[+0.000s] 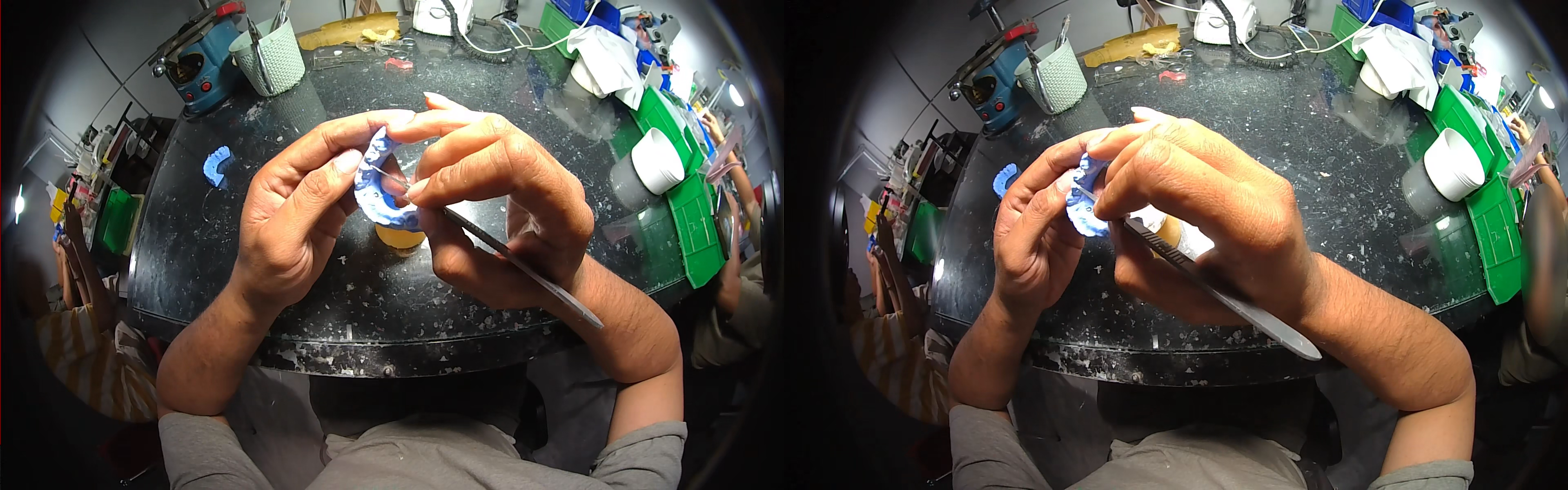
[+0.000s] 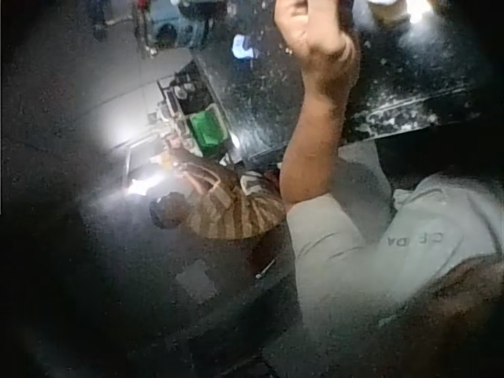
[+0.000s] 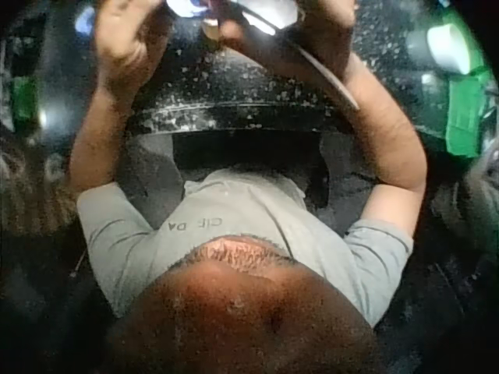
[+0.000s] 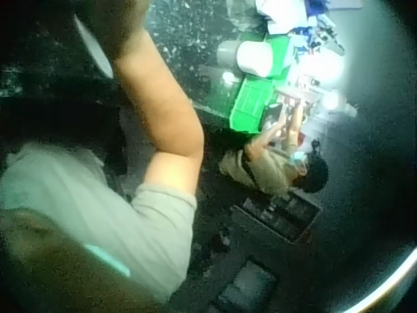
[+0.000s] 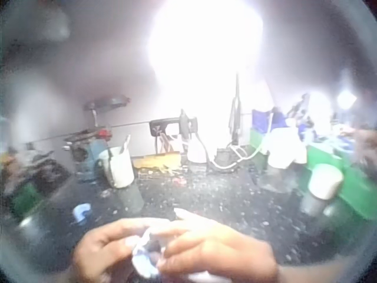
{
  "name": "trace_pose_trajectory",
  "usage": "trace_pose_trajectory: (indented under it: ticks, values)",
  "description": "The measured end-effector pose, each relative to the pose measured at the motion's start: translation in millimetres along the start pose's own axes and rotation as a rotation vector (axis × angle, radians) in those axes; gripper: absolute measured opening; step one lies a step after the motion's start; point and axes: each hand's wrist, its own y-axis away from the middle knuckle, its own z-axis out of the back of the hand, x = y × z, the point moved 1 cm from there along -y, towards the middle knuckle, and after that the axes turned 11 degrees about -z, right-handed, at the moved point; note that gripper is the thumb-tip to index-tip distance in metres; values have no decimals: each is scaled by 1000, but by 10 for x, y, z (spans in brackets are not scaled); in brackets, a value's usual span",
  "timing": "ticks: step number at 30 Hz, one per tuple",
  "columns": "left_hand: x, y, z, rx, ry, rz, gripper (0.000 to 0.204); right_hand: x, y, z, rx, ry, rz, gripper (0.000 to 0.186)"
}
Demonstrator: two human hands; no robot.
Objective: Refining and carving a blue dental mold using a hand tool at a laboratory bench.
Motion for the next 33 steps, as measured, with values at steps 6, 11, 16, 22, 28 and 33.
trace_pose_trajectory:
  ticks: [6,11,16,22,28,33]
  values:
    - [-5,-1,56,60,43,20,38,15,-10,7,11,10,16,29]
    - [-1,-12,22,18,17,23,37,8,-7,26,37,29,11,27]
    - [3,-11,36,31,15,18,37,8,-12,29,42,28,9,27]
    - [0,-2,48,34,48,26,37,-6,14,2,0,-52,-39,27]
    - [-16,-3,16,-7,30,56,37,1,17,31,30,-32,-69,27]
    - [-13,-1,36,-5,32,60,37,-5,7,44,47,-19,-66,28]
